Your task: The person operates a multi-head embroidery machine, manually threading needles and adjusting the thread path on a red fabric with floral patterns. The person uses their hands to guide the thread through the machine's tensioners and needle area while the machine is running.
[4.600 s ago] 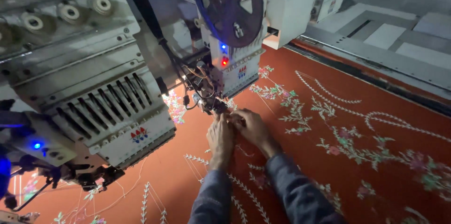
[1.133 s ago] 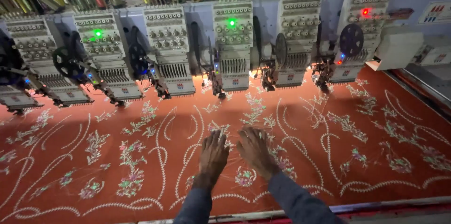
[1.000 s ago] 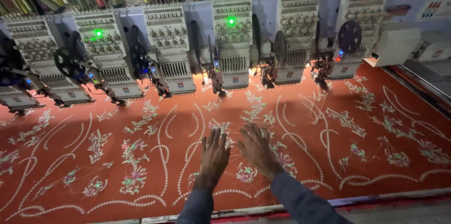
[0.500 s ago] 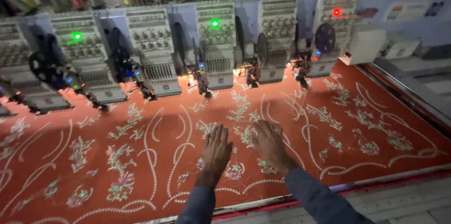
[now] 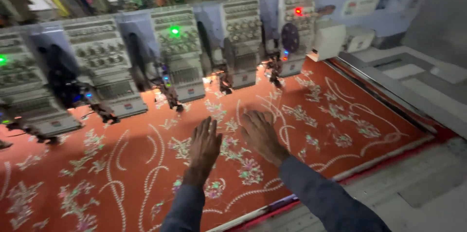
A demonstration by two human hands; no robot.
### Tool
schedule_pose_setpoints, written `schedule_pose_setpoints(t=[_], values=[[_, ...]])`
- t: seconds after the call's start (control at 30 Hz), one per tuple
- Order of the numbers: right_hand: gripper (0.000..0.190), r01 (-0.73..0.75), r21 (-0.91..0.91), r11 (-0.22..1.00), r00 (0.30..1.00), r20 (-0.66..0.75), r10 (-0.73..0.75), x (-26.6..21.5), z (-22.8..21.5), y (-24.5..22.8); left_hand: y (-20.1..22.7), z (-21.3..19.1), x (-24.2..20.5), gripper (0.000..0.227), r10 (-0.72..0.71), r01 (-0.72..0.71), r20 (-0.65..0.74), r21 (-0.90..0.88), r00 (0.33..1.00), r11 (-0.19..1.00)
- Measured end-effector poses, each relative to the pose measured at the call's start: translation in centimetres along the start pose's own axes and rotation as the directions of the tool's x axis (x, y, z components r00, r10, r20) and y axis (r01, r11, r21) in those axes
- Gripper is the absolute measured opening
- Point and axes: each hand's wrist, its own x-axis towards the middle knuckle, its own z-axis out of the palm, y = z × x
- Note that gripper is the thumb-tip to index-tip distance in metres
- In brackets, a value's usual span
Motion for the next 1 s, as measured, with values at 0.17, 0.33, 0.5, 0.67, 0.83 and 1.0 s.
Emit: schedule_pose_setpoints(t=[0.17, 0.33, 0.5, 0.67, 0.83, 1.0], values=[[0.036, 0.018, -0.002, 1.000, 0.999, 0.035, -0.018, 1.4, 0.2, 2.7, 2.2, 2.6, 2.6, 0.055, 0.069, -0.061, -0.141, 0.060, 0.988, 0.996], [0.036, -0.026, 0.009, 1.000, 0.988, 0.152, 0.024, 1.1, -2.6, 4.3, 5.5, 2.7, 3.1, 0.051, 0.088, -0.082, -0.249, 0.034, 0.964, 0.996], [0.039, -0.010, 0.048, 0.999, 0.993, 0.119, 0.005, 0.3, -1.0, 8.4, 7.7, 2.1, 4.3, 0.052, 0.065, -0.057, -0.127, 0.062, 0.990, 0.996], [0.040, -0.018, -0.019, 1.000, 0.998, 0.055, 0.019, -1.6, -2.0, 11.7, 11.2, 1.0, 4.8, 0.053, 0.124, -0.113, -0.159, 0.072, 0.980, 0.991], [0.039, -0.023, -0.060, 0.998, 0.999, 0.023, 0.025, -2.7, -1.4, 16.1, 11.9, 5.9, 7.6, 0.054, 0.192, -0.178, -0.197, 0.087, 0.961, 0.980], [0.037, -0.079, -0.069, 0.994, 0.996, -0.045, 0.076, -4.4, 1.3, 20.1, 14.5, 6.6, 8.4, 0.050, 0.161, -0.154, -0.123, 0.068, 0.979, 0.986]])
